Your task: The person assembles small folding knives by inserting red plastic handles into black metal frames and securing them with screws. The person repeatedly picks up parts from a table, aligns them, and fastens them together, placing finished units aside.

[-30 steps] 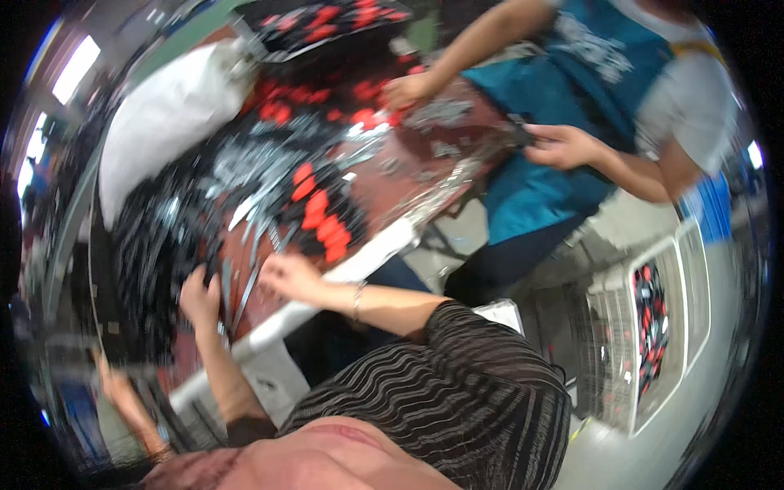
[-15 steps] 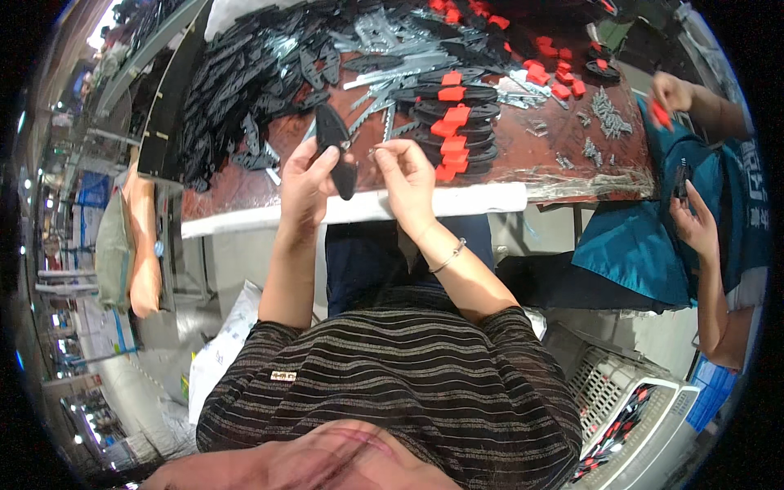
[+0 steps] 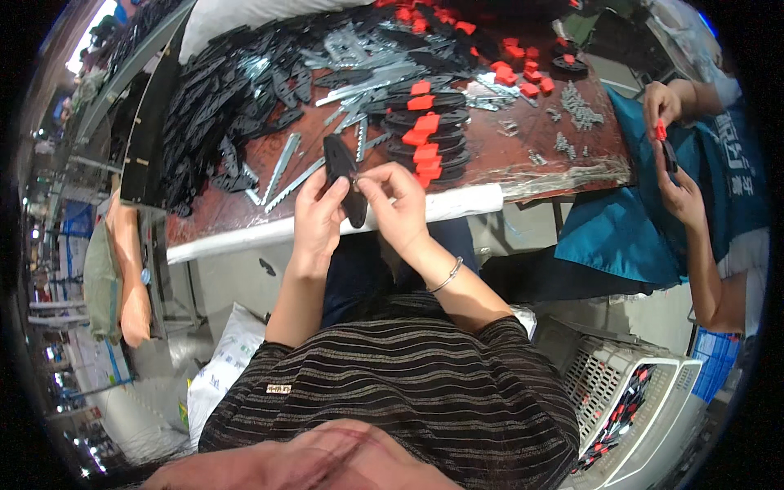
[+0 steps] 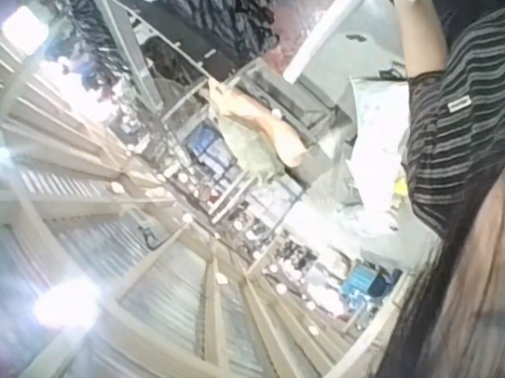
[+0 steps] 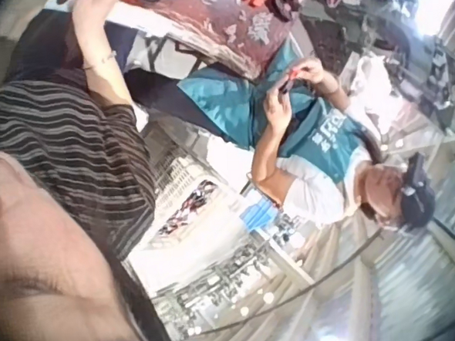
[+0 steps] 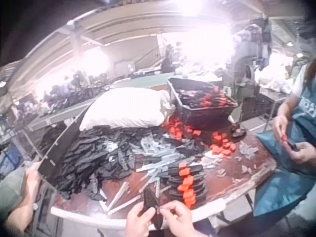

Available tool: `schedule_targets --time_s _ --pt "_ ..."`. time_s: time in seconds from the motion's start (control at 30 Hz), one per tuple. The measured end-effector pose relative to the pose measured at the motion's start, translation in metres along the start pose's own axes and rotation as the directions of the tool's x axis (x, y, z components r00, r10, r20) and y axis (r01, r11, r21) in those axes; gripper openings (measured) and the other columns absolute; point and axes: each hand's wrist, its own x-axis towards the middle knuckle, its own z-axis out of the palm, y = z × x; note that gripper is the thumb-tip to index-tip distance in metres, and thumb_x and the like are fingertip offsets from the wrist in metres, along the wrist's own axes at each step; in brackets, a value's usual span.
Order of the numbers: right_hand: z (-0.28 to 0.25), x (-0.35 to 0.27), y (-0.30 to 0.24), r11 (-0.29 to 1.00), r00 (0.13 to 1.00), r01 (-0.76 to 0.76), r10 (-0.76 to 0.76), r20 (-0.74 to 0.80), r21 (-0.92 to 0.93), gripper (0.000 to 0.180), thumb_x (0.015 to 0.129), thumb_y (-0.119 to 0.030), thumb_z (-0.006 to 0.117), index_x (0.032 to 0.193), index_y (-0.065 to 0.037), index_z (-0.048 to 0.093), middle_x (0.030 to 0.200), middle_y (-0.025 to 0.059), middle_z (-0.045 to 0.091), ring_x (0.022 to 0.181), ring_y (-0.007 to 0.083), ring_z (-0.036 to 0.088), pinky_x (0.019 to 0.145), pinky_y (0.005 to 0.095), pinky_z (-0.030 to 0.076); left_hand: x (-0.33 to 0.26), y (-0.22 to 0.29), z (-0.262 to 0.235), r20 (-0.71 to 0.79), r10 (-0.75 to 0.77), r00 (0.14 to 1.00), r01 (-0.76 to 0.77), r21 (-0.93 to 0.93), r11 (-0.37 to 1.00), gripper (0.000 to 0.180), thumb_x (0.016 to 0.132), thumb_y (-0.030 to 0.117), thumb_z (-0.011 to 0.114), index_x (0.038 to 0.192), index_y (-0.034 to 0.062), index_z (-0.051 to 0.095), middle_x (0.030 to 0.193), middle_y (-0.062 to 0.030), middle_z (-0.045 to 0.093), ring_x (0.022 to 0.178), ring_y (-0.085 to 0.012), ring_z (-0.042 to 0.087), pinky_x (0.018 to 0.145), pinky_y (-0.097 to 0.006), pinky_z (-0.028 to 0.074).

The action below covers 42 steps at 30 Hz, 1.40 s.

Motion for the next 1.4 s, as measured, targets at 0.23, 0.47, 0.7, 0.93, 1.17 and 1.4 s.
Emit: schedule_targets --time_s 0.23,0.47,0.7,0.93,1.17,1.4 --pt "-0.018 -0.002 -0.014 0.965 0.993 0.107 -0.116 -0.024 -0.240 0.007 0.079 -0.004 0.064 0.082 -0.001 0.058 0.074 0.0072 0.057 0.064 0.0145 0.057 0.057 0.0244 0.045 0.002 -0.015 0.007 0.098 -0.003 0.995 -0.011 0.142 0.990 0.027 0.087 0.005 0.060 0.112 -0.0019 0.055 0.097 -0.0035 0.062 0.084 -0.0082 0.058 0.075 -0.021 0.047" --pt "-0.044 0.014 -0.033 0.934 0.989 0.130 -0.099 0.107 -0.333 0.012 0.078 -0.007 0.067 0.087 -0.001 0.062 0.077 0.0078 0.060 0.063 0.0157 0.058 0.058 0.0252 0.046 0.020 -0.028 0.009 0.153 -0.088 0.984 0.096 -0.050 0.994 0.023 0.089 0.007 0.056 0.110 -0.0011 0.053 0.096 -0.0050 0.061 0.087 -0.0114 0.058 0.077 -0.025 0.049" --pt "-0.130 0.088 -0.037 0.695 0.929 0.202 -0.359 -0.090 -0.690 0.009 0.079 -0.009 0.064 0.086 -0.004 0.063 0.077 0.0078 0.062 0.066 0.0175 0.060 0.062 0.0269 0.048 0.041 -0.034 -0.023 0.074 -0.035 0.997 0.047 -0.164 0.985 0.018 0.087 0.005 0.057 0.104 0.0021 0.051 0.093 -0.0080 0.060 0.083 -0.0141 0.058 0.073 -0.029 0.051" --pt "-0.235 0.209 0.032 0.086 0.968 0.056 -0.250 0.033 -0.995 0.032 0.079 -0.022 0.063 0.109 -0.012 0.061 0.108 0.0071 0.059 0.098 0.0260 0.058 0.081 0.0379 0.049 0.048 -0.043 -0.021 0.100 0.006 0.995 0.000 -0.058 0.998 0.020 0.086 0.002 0.057 0.104 0.0015 0.050 0.093 -0.0081 0.060 0.082 -0.0149 0.059 0.074 -0.030 0.051" --pt "-0.234 0.234 0.025 0.093 0.957 0.176 -0.249 0.148 -0.980 0.028 0.071 -0.021 0.068 0.093 -0.006 0.059 0.095 0.0143 0.063 0.088 0.0336 0.060 0.074 0.0432 0.048 0.044 -0.044 -0.020 0.088 0.034 0.996 -0.031 -0.036 0.999 0.021 0.084 0.005 0.061 0.102 0.0014 0.050 0.092 -0.0079 0.061 0.081 -0.0147 0.060 0.075 -0.029 0.050" --pt "-0.180 0.158 -0.033 0.836 0.968 0.074 -0.191 -0.163 -0.544 0.022 0.087 -0.015 0.056 0.105 -0.003 0.052 0.088 0.0083 0.064 0.080 0.0159 0.061 0.071 0.0322 0.048 0.044 -0.044 -0.018 0.030 0.045 0.999 -0.044 -0.041 0.998 0.020 0.085 0.006 0.061 0.101 0.0019 0.050 0.093 -0.0069 0.062 0.082 -0.0124 0.060 0.074 -0.027 0.051"
